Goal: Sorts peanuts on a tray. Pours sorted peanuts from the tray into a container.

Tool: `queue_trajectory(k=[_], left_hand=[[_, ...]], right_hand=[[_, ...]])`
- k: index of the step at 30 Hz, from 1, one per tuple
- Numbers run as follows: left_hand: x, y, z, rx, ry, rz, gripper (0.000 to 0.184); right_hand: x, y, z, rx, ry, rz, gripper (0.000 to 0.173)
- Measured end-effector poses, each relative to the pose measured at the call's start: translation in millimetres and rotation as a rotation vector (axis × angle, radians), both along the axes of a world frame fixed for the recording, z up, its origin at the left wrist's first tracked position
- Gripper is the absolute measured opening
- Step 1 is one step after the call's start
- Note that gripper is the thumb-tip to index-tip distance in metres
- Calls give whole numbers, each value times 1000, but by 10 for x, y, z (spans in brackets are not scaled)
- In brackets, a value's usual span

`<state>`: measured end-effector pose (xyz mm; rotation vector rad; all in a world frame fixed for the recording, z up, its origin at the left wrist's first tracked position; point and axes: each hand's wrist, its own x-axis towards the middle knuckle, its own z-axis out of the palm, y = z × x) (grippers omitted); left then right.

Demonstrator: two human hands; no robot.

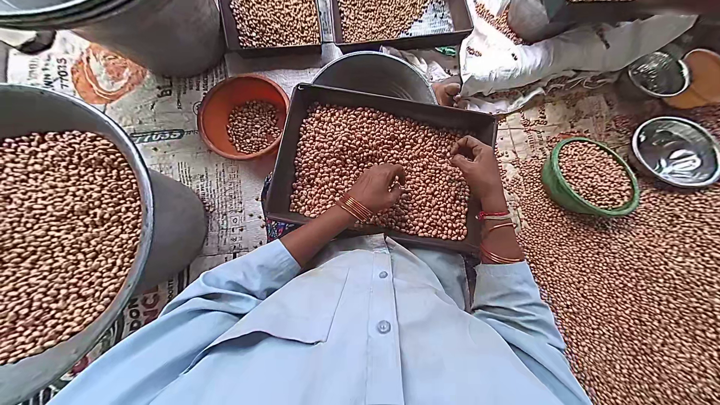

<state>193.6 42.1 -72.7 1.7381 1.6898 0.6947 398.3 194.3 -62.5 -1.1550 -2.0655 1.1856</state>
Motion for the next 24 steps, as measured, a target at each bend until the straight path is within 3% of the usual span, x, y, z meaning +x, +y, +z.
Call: queue_trajectory(k=[2,4,5,9,11,13,17,19,21,24], left_hand=[[55,49,-29,21,44,-60,17],[143,70,-43,4,96,-103,18],[185,75,-62,-3,123,-120,19],[255,95,-127,-22,222,-158,19],[218,100,-166,4,191,-157,19],[144,113,-162,7,35,-108,18],[-23,109,-104,-189,-506,-11,25],[-3,79,-96,-225,-584,-41,25],[77,34,-40,-238,-460,-109,15],[270,-2,-6,-108,-107,-221,17]], right_hand=[[131,-155,14,-152,352,-55,18],[332,-441,94,-220,428,-93,23],[433,-576,123,-191,347,-115,23],[606,-1002,258,141,-334,-104,13],[612,-1205,229,204,-469,-70,12],[605,-1334,168,245,-516,-40,11],[538,-1414,22,303,-506,6,14],[487,-1409,-11,307,-532,21,15],[444,-1397,-25,309,-538,38,16],[416,-1372,-18,256,-564,64,19]])
